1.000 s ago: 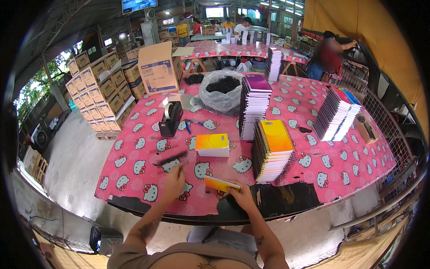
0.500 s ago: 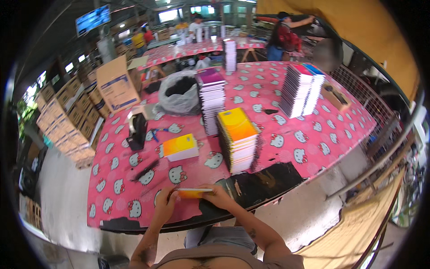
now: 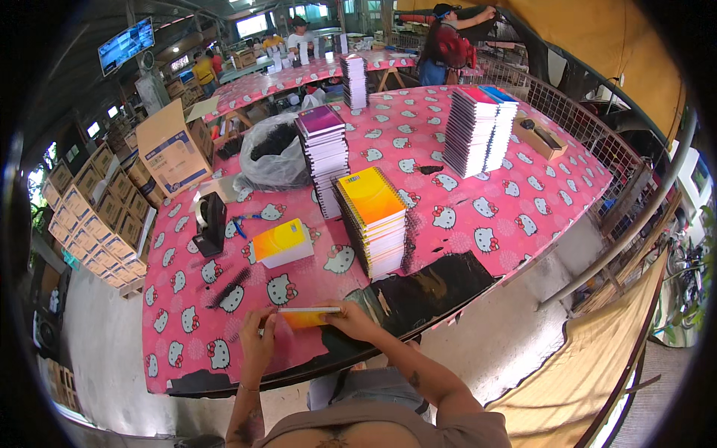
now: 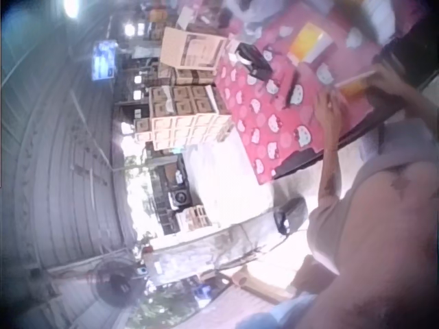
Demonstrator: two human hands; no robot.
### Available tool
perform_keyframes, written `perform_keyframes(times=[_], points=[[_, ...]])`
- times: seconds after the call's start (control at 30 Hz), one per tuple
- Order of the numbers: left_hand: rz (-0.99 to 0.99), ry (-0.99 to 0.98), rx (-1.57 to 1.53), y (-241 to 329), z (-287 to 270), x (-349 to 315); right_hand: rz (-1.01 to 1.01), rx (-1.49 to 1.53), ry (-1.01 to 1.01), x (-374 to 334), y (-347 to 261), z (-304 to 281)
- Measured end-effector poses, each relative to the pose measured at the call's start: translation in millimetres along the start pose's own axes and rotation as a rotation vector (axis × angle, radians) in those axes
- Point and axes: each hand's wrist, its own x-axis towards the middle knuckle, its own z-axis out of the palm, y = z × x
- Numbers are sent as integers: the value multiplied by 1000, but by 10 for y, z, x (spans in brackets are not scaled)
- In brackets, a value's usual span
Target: The person tapes the spines of small notebooks by hand, placing a strip of yellow tape along the edge and folding it over before stacking the completed notebooks on a table.
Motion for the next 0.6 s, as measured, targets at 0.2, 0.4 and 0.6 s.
perform_keyframes(times=[0.2, 0.4, 0.6], points=[[112, -6, 129, 53, -94, 5, -27, 7, -26, 37, -2, 6], [89, 17, 1, 37, 91, 77, 36, -14, 4, -15, 87, -77], [37, 13, -26, -24, 54, 55, 35, 35, -7, 21, 4, 4]])
